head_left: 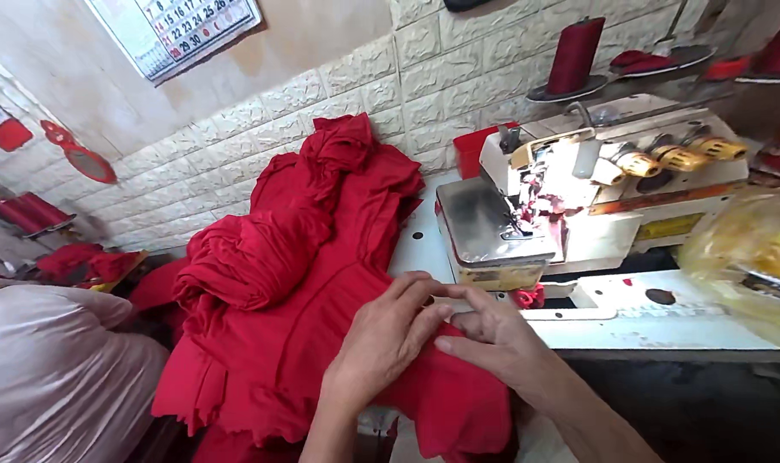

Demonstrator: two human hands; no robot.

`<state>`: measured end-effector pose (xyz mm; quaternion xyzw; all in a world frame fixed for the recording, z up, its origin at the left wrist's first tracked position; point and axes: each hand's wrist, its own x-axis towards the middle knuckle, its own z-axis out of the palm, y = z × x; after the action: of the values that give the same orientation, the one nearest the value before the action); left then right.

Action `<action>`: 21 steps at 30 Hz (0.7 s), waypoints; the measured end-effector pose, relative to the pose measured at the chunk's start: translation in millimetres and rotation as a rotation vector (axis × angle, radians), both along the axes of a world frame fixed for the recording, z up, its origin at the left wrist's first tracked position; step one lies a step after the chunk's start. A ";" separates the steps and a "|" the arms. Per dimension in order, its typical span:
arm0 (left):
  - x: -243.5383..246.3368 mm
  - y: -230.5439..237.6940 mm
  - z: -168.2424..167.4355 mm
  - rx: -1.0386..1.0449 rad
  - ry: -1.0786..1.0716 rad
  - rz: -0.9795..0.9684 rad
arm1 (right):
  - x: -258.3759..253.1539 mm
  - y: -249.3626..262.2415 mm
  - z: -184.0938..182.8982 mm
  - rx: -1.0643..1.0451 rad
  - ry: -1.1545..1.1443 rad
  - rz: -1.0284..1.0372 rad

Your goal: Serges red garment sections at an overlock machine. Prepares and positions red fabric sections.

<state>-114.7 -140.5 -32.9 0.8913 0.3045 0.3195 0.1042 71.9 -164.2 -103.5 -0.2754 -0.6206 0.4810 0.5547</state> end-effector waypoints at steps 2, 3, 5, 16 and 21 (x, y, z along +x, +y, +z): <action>-1.7 1.2 19.0 -0.079 0.108 -0.078 | 16.4 -7.8 0.2 -0.015 -0.009 0.057; -4.8 0.3 28.7 -0.103 0.184 -0.085 | 23.4 -10.7 -1.7 -0.034 -0.036 0.086; -4.7 -1.2 38.5 -0.118 0.287 -0.055 | 33.9 -16.8 -6.8 -0.050 -0.113 0.095; 4.8 19.5 35.7 0.064 0.135 0.033 | 52.6 -22.4 -28.4 -0.010 -0.190 0.077; 32.3 58.5 9.6 0.194 0.096 0.506 | 51.7 -14.4 -38.3 -0.328 -0.020 -0.156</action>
<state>-82.4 -82.0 -23.3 0.8066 0.4901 0.3207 -0.0793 123.5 -178.6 -141.8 -0.4146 -0.5160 0.5284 0.5317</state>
